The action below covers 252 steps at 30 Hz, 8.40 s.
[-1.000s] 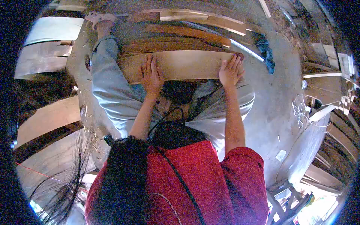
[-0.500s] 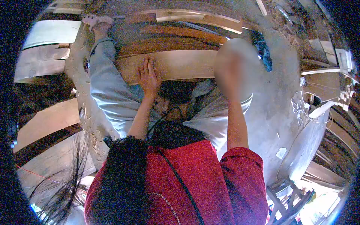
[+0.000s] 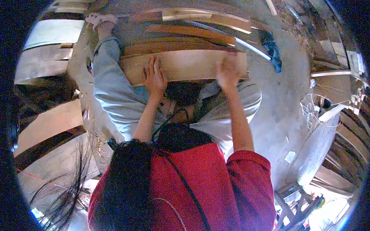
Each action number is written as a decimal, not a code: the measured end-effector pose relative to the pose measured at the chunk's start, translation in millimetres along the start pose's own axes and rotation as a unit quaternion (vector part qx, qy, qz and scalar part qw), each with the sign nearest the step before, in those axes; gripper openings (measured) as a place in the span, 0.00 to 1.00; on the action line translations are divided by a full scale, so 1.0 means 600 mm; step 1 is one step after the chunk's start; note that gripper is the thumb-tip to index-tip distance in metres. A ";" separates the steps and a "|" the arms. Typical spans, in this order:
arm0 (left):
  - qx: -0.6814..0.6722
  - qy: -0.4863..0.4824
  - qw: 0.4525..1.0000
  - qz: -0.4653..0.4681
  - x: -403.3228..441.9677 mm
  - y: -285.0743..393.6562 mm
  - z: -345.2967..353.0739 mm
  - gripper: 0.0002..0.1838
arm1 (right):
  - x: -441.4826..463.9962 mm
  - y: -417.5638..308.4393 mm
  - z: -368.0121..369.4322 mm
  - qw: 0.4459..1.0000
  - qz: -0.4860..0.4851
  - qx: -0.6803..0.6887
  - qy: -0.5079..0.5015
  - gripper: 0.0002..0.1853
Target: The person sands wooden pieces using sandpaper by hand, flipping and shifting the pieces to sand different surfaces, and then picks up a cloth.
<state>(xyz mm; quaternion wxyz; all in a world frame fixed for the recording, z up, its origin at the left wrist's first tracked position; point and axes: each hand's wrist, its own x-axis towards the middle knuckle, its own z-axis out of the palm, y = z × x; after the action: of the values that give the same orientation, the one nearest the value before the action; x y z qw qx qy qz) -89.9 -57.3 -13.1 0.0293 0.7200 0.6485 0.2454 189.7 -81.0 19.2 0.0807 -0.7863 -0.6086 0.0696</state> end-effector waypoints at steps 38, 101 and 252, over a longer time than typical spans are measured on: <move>-0.009 0.003 1.000 -0.003 -0.003 -0.006 0.009 0.30 | 0.011 -0.006 0.046 0.997 0.044 0.042 0.047 0.36; -0.047 -0.016 0.999 -0.012 -0.003 0.001 -0.015 0.29 | -0.109 -0.235 0.062 0.978 -0.195 0.015 0.078 0.34; -0.039 0.004 0.999 0.027 -0.006 -0.008 -0.005 0.29 | -0.110 -0.363 -0.469 0.863 -0.282 0.352 -0.229 0.27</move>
<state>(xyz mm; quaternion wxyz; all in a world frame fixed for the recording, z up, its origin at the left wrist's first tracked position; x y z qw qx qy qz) -95.6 -60.5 -13.4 0.0477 0.7345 0.6189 0.2742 25.4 -103.0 341.2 0.2267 -0.4622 -0.7408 0.4315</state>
